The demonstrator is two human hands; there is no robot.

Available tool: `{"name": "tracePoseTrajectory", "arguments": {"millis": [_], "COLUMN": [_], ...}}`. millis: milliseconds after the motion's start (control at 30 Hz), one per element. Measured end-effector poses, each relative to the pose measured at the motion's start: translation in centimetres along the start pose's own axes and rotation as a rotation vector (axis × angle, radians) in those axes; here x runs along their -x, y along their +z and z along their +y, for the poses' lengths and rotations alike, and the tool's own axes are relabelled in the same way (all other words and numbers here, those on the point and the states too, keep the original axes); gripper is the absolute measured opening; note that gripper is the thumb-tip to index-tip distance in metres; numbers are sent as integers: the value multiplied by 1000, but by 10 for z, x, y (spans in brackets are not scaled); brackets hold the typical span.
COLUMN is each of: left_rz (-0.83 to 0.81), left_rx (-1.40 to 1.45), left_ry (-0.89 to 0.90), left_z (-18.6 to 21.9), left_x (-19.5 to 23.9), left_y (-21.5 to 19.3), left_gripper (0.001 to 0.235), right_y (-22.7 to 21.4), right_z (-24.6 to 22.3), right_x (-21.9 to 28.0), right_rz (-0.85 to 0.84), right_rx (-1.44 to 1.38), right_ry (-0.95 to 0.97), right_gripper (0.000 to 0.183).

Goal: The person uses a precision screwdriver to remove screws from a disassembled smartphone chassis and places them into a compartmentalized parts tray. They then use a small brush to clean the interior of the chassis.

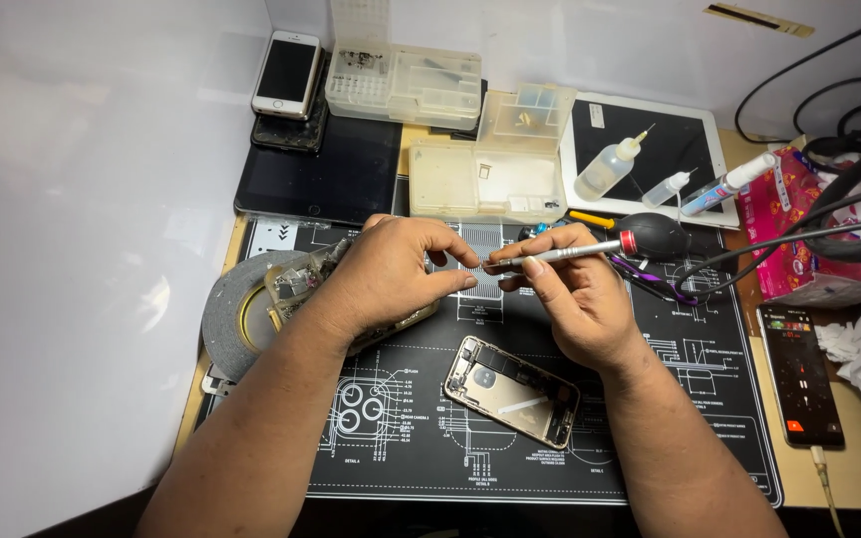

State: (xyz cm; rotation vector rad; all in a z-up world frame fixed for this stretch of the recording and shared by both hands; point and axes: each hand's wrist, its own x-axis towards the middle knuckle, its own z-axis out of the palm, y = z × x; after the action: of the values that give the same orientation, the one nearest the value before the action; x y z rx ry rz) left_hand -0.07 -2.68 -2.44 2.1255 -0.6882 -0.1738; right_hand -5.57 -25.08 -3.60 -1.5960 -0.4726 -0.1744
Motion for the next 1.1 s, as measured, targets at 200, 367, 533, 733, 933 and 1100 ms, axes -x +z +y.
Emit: {"name": "tracePoseTrajectory", "arguments": {"millis": [200,367,533,733,933,1100], "left_rz": [-156,-185,-200,-269,-272,-284], "left_rx": [-164,-280,-335,-365,-385,-378], "left_ry": [36,83,100,24,9,14], "left_z": [10,-6,-16,-6,-9,-4], "left_x": [8,2,-1,4,2,2], "left_y": [-5,12,32,27,30,30], "left_gripper": [16,10,10,7,8,8], "right_y": [-10,-8,-2,11,19,21], "right_z": [-7,-25,-13,-17,-17,-13], "right_x": [3,18,59,68,65,66], "right_rz": [14,-61,-83,-102,-48,23], "right_rx": [40,236,313,547,618,549], "right_ry": [-7,-37,24,184,200,187], "right_gripper": [16,12,10,16,16,18]}}
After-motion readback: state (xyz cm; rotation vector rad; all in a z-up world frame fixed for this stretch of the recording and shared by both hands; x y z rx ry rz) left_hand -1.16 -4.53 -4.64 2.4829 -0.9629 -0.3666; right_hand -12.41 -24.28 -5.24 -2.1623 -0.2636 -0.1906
